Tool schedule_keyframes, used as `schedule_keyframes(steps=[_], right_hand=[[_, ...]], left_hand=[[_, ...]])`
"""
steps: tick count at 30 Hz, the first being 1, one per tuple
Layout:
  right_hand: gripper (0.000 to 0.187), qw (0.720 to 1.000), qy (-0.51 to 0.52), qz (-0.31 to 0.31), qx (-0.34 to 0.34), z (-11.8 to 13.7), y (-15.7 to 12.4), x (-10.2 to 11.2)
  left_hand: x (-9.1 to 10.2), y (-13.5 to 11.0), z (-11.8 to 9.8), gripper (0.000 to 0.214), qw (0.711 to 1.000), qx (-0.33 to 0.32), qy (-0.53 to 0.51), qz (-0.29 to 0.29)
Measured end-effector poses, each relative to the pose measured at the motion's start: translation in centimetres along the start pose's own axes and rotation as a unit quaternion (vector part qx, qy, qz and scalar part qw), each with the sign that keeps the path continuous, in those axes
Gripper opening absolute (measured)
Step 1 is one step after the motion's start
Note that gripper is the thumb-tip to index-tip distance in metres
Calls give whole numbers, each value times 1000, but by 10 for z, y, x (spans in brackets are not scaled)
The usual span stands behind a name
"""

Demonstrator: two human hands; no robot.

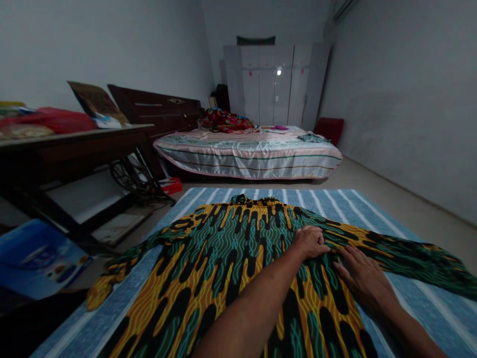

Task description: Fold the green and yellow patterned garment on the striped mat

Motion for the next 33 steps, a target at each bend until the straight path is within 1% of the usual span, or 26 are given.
schedule_keyframes(steps=[4, 6, 8, 11, 12, 13, 14, 15, 16, 17, 19, 20, 22, 24, 26, 28, 30, 33], right_hand=[[57, 1000, 8, 1, 5, 0, -1, 0], [57, 1000, 9, 1, 5, -1, -3, -1], [58, 1000, 9, 1, 6, -2, -4, -3], [58, 1000, 9, 8, 8, -3, -4, -5], [58, 1000, 9, 11, 9, -4, -4, -5], [58, 1000, 10, 12, 9, -4, -4, -4], [58, 1000, 11, 11, 7, -3, -3, -4], [58, 1000, 12, 9, 6, -3, -3, -3], [58, 1000, 13, 6, 4, -3, -3, -3], [59, 1000, 13, 3, 4, -3, -3, -4], [59, 1000, 12, 0, 6, -3, -3, -6], [58, 1000, 11, -1, 8, -4, -3, -9], [58, 1000, 11, -7, 12, -6, -4, -13], [57, 1000, 19, -17, 17, -8, -6, -16], [55, 999, 31, -41, 13, -9, -6, -15], [51, 996, 48, -75, 9, -7, -3, -8], [49, 992, 69, -99, 21, 3, 7, 2], [47, 990, 89, -93, 58, 31, 31, 16]], left_hand=[[-1, 1, -4, 18, 999, 2, 33, 13], [-1, 1, -5, 15, 999, -12, 46, 22], [2, 1, -4, 12, 997, -44, 55, 17], [18, -1, 0, 15, 991, -114, 75, -10], [27, -3, 3, 15, 988, -129, 86, -15], [37, -5, 8, 15, 986, -131, 98, -18], [48, -7, 14, 14, 987, -116, 111, -23], [60, -9, 21, 13, 989, -73, 125, -36], [72, -12, 30, 14, 989, -12, 141, -49], [83, -15, 38, 16, 986, 20, 151, -63], [98, -22, 55, 18, 980, 68, 166, -84], [103, -26, 62, 18, 977, 86, 172, -92], [106, -34, 75, 19, 971, 116, 181, -103], [103, -40, 83, 22, 968, 130, 186, -107], [98, -43, 87, 24, 967, 132, 188, -108], [95, -45, 88, 26, 967, 128, 192, -111], [92, -45, 88, 27, 966, 123, 196, -113], [92, -45, 88, 29, 965, 124, 201, -115]])
Point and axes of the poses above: each hand's wrist, its own y-axis towards the middle knuckle, its own x-axis out of the back of the hand, z = x × y, the point moved 1 cm from there along y, towards the middle knuckle, and after that the axes turned 9 degrees about -y, right-handed, at the moved point
